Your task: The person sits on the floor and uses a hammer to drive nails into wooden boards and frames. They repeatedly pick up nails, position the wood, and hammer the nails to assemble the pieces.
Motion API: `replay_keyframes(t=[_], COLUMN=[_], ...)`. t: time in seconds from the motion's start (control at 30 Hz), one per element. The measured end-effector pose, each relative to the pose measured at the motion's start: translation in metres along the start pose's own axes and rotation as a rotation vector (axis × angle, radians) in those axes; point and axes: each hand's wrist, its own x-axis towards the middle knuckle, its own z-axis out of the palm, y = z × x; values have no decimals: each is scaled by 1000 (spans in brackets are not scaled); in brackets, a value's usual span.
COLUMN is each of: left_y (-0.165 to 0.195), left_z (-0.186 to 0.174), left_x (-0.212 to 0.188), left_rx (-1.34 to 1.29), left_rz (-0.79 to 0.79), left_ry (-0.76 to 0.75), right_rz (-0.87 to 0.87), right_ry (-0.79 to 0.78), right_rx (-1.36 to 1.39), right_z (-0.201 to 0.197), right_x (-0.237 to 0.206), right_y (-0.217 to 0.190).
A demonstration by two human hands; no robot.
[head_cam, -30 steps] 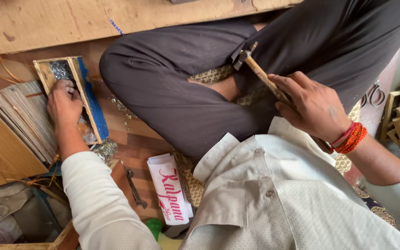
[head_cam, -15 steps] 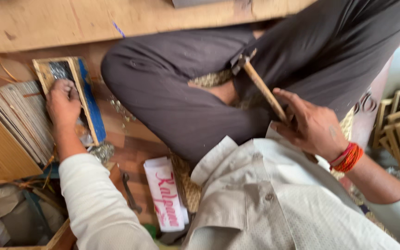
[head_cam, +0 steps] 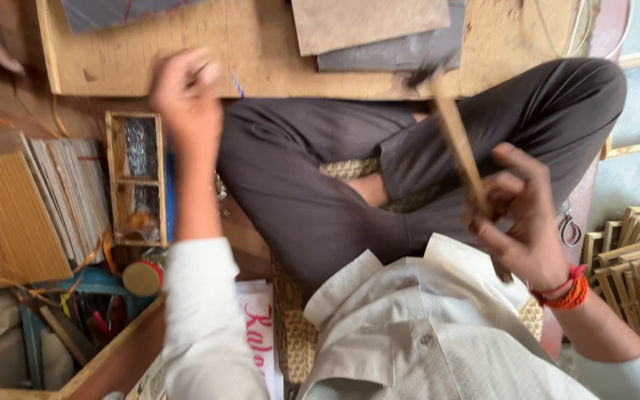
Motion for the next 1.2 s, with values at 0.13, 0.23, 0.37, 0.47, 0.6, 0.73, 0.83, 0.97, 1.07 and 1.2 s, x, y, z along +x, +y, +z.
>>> replay_keyframes(t=[0.13,0.23,0.37,0.47,0.6,0.73,0.83,0.97,1.07,1.2], left_y=[62,92,91,74,54,47,48,51,49,39], left_z=[108,163,210,230,240,244,245,246,246,242], left_x=[29,34,42,43,38,38,41,42,40,39], left_rx=[-131,-18,193,245,262,311,324,266,295,297], left_rz=[106,101,4,43,80,75,89,37,57,160], left_ry=[-121,-175,-232,-223,-253,-306,-320,-363,-360,-359], right_rz=[-35,-126,-313,-337,-303,-262,-335,-361,-401,-411], right_ry=[208,310,361,277,241,179,186,274,198,259], right_rx=[-80,-414,-770,-910,-918,-973,-950,-770,-798,-774], right_z=[1,0,-5,-16,-26,-32,-36,-35,-35,-37], right_x=[13,25,38,54,74,88,91,89,88,81], right_y=[0,4,12,16,18,15,10,9,11,13])
